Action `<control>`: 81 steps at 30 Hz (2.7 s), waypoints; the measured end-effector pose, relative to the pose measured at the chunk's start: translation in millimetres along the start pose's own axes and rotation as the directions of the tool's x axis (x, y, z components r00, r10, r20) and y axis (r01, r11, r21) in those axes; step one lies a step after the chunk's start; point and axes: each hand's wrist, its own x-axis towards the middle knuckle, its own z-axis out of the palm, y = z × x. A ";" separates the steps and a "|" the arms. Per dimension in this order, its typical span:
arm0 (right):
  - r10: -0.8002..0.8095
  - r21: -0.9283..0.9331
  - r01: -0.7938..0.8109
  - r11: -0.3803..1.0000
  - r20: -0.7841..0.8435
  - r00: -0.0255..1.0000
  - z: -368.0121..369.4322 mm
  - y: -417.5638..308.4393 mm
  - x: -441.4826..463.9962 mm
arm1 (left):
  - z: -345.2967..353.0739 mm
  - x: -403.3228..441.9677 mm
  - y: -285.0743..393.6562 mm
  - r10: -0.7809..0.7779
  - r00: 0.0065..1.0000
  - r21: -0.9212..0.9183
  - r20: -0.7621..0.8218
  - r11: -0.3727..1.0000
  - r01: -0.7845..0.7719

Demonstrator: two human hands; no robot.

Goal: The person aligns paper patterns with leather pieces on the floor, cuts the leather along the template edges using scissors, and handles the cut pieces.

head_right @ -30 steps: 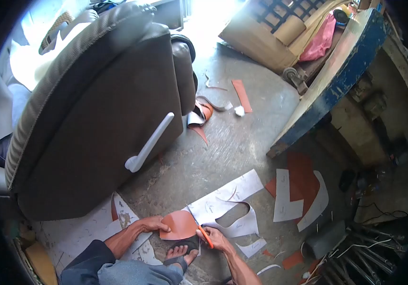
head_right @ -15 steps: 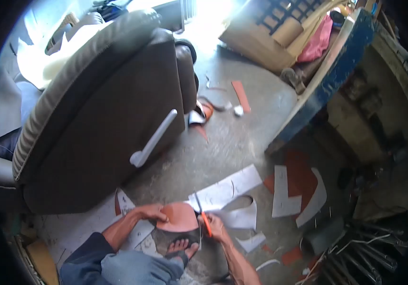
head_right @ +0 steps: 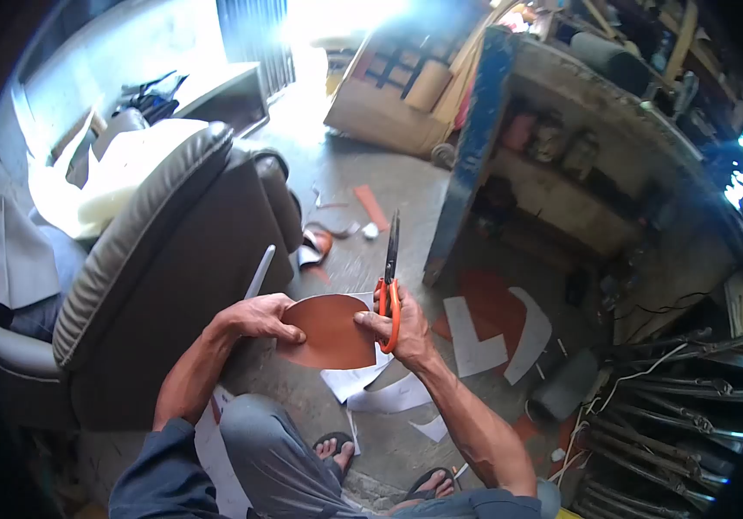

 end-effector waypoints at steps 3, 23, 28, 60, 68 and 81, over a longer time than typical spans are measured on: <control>-0.108 0.001 0.109 0.994 -0.072 0.992 -16.6 -44.9 6.4 | -9.5 2.0 56.4 0.054 0.997 0.019 -0.048 0.998 -0.053; -0.294 0.057 0.374 0.926 -0.516 0.805 -62.2 -39.5 -42.1 | 124.1 123.7 101.0 0.304 0.750 -0.761 -0.587 0.109 -0.640; -0.174 0.308 0.362 0.880 -0.499 0.849 -55.5 -24.9 -47.5 | 113.3 131.0 99.5 0.232 0.670 -0.677 -0.706 0.057 -0.733; -0.036 0.023 0.044 0.999 -0.292 0.956 -14.0 15.3 -58.6 | 112.4 120.4 95.6 0.175 0.643 -0.664 -0.746 -0.113 -0.739; 0.049 0.094 -0.028 0.995 -0.229 0.972 -23.0 15.3 -65.1 | 110.0 115.1 95.8 0.181 0.660 -0.684 -0.729 -0.137 -0.717; 0.010 0.144 0.015 0.989 -0.176 0.984 -38.3 13.3 -73.3 | 102.4 104.3 97.6 0.203 0.680 -0.707 -0.705 -0.117 -0.697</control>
